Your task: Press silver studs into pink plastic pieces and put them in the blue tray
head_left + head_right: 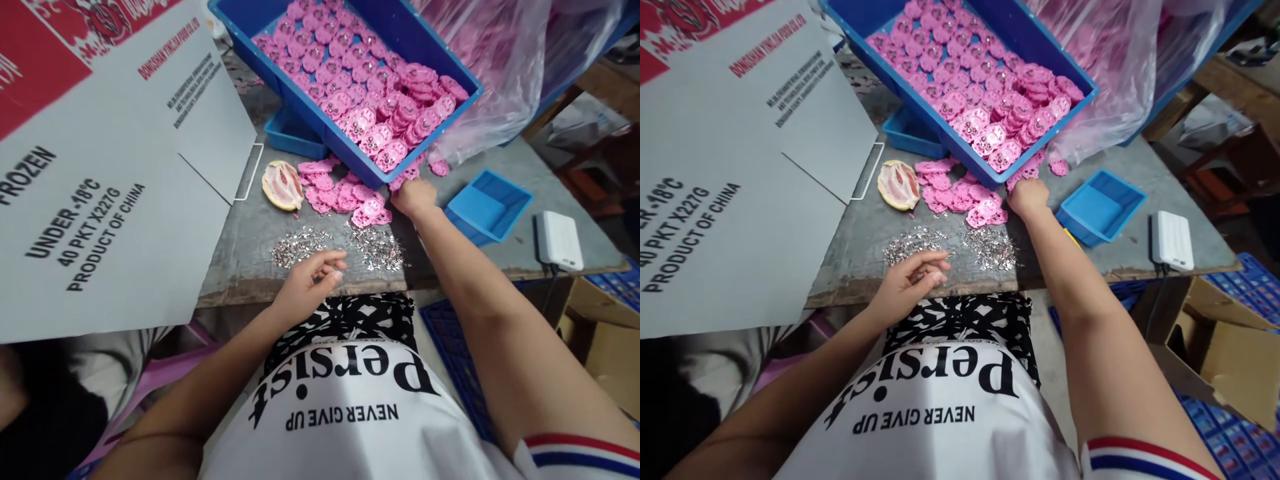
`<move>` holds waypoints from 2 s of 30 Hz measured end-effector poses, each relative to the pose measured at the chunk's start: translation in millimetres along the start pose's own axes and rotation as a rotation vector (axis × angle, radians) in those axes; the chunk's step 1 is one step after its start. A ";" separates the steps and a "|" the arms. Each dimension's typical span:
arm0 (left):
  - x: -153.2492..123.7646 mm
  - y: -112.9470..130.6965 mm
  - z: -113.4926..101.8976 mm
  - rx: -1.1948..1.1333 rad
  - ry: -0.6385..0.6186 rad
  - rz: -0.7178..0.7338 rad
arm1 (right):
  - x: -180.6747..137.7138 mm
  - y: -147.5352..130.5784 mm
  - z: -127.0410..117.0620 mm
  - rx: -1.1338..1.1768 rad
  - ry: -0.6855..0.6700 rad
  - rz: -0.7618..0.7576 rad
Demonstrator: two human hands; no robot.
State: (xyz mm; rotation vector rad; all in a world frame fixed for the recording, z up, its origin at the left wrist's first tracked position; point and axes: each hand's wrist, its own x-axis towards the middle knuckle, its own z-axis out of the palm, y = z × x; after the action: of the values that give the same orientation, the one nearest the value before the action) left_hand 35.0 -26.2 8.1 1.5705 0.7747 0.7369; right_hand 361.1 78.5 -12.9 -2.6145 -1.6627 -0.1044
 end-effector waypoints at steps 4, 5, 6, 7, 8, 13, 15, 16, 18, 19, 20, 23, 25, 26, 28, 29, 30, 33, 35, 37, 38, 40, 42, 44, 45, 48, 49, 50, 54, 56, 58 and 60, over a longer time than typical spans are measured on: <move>2.3 -8.0 4.2 -0.163 0.016 -0.121 | -12.1 8.8 -26.0 -0.027 -0.040 0.038; 4.0 -8.7 7.6 -0.205 0.021 -0.137 | -22.1 9.6 -34.4 -0.008 -0.034 0.047; 6.1 -9.0 12.3 -0.258 0.033 -0.153 | -36.4 8.7 -42.4 0.024 -0.026 0.052; 8.4 -8.8 18.2 -0.327 0.053 -0.174 | -55.2 5.8 -49.5 0.066 -0.032 0.046; 10.8 -8.4 25.1 -0.412 0.077 -0.206 | -78.1 0.8 -54.8 0.128 -0.063 0.007; 18.2 -7.6 60.4 -0.811 0.094 -0.434 | -205.6 -35.6 -45.8 0.397 0.014 -0.386; 17.2 -9.6 66.4 -0.844 0.109 -0.503 | -234.3 -35.3 -30.5 0.503 0.027 -0.456; 15.9 -10.8 67.0 -0.837 0.122 -0.537 | -240.8 -28.9 -22.5 0.583 0.028 -0.456; 12.3 -12.4 65.3 -0.791 0.129 -0.589 | -241.2 -5.6 -7.5 0.684 0.068 -0.328; 10.2 -12.8 63.9 -0.764 0.125 -0.597 | -236.9 9.1 -1.1 0.670 0.107 -0.233; 8.1 -12.8 62.7 -0.741 0.119 -0.595 | -231.0 23.7 4.5 0.641 0.132 -0.161; 2.6 -12.3 61.8 -0.732 0.098 -0.597 | -212.3 55.8 15.7 0.582 0.149 -0.068; -0.1 -12.5 62.5 -0.751 0.079 -0.612 | -203.3 62.1 18.2 0.546 0.117 -0.076; -1.2 -12.8 62.6 -0.755 0.069 -0.615 | -200.0 61.5 18.1 0.517 0.092 -0.089; -2.8 -13.5 61.9 -0.751 0.048 -0.616 | -195.2 56.2 15.8 0.433 0.035 -0.113; -3.3 -13.8 61.2 -0.747 0.039 -0.619 | -193.3 52.9 14.0 0.383 0.004 -0.125; -3.7 -13.9 60.3 -0.742 0.035 -0.623 | -191.5 49.8 12.1 0.334 -0.027 -0.138; -3.8 -13.6 58.3 -0.733 0.040 -0.635 | -187.1 44.5 7.2 0.222 -0.088 -0.174; -2.8 -13.1 57.9 -0.735 0.045 -0.632 | -185.3 44.6 5.5 0.190 -0.103 -0.194; -1.0 -12.5 58.1 -0.751 0.051 -0.622 | -184.6 46.3 4.2 0.224 -0.098 -0.181; 0.0 -12.2 58.3 -0.760 0.055 -0.617 | -184.9 47.1 3.5 0.278 -0.089 -0.156; 2.2 -11.8 58.7 -0.766 0.064 -0.603 | -186.5 46.6 1.2 0.476 -0.075 -0.079; 4.2 -11.4 59.2 -0.770 0.073 -0.586 | -189.5 42.1 -2.8 0.743 -0.071 -0.035; 5.7 -11.2 60.0 -0.786 0.080 -0.578 | -193.5 33.7 -8.3 0.961 -0.081 -0.073; 6.2 -11.2 60.3 -0.796 0.081 -0.579 | -195.6 28.6 -11.2 1.032 -0.091 -0.112; 6.7 -11.8 60.7 -0.808 0.079 -0.579 | -201.7 13.0 -18.8 1.174 -0.150 -0.156; 6.4 -12.0 60.6 -0.802 0.079 -0.570 | -203.4 8.2 -20.4 1.243 -0.180 -0.131; 6.0 -12.1 60.3 -0.790 0.078 -0.559 | -204.8 3.7 -21.5 1.327 -0.211 -0.093; 3.6 -11.3 58.8 -0.718 0.074 -0.532 | -207.9 -11.4 -22.6 1.671 -0.319 0.057; 2.4 -10.6 58.4 -0.702 0.075 -0.533 | -208.6 -16.8 -22.6 1.768 -0.350 0.112; 1.7 -10.0 58.0 -0.701 0.075 -0.533 | -209.1 -20.3 -22.6 1.831 -0.385 0.177; 1.4 -9.1 57.7 -0.698 0.071 -0.526 | -209.4 -22.3 -22.7 1.881 -0.440 0.240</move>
State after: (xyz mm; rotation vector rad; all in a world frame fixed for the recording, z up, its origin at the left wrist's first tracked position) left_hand 81.8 -57.2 -8.1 0.6741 0.8192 0.5798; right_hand 251.5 -102.7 -6.9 -1.2080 -0.5743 1.3254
